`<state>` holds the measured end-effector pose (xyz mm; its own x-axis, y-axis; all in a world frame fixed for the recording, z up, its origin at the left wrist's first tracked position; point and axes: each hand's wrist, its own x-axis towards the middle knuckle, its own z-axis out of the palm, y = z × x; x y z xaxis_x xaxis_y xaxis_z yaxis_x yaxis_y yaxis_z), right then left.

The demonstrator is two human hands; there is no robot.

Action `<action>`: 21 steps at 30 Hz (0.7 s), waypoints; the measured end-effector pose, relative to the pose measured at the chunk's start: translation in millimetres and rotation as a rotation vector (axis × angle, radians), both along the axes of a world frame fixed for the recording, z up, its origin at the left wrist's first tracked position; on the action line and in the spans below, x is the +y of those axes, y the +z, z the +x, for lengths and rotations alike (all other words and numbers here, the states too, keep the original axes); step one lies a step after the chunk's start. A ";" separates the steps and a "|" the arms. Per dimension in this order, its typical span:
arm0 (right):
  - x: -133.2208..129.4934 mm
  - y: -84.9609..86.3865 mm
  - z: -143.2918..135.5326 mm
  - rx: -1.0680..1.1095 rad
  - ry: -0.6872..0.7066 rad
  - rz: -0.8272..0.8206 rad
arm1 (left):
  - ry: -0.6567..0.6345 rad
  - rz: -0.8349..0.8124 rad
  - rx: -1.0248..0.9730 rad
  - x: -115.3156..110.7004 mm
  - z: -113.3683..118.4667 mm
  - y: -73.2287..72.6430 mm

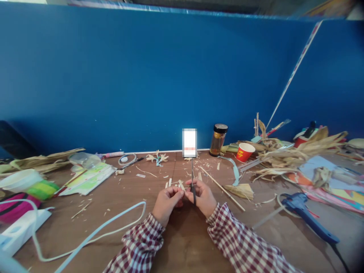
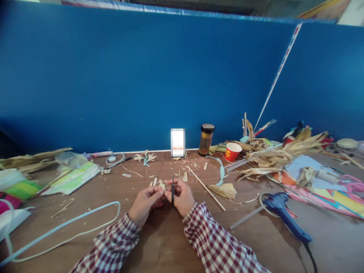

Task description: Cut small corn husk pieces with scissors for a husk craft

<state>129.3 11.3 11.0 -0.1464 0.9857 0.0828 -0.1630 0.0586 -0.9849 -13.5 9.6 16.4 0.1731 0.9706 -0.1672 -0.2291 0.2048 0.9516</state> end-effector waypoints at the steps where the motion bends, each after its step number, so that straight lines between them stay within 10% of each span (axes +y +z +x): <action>1: 0.0 -0.3 -0.2 -0.007 0.004 0.005 | 0.001 -0.007 -0.009 -0.3 0.4 0.9; 21: -11.7 -0.2 -2.6 -0.232 0.273 0.016 | 0.213 -0.076 -0.231 6.3 -10.2 18.3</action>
<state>126.7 -0.4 10.8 -0.4209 0.9066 0.0314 0.0534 0.0593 -0.9968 -23.7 16.0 34.7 0.0088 0.9754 -0.2203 -0.4825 0.1971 0.8534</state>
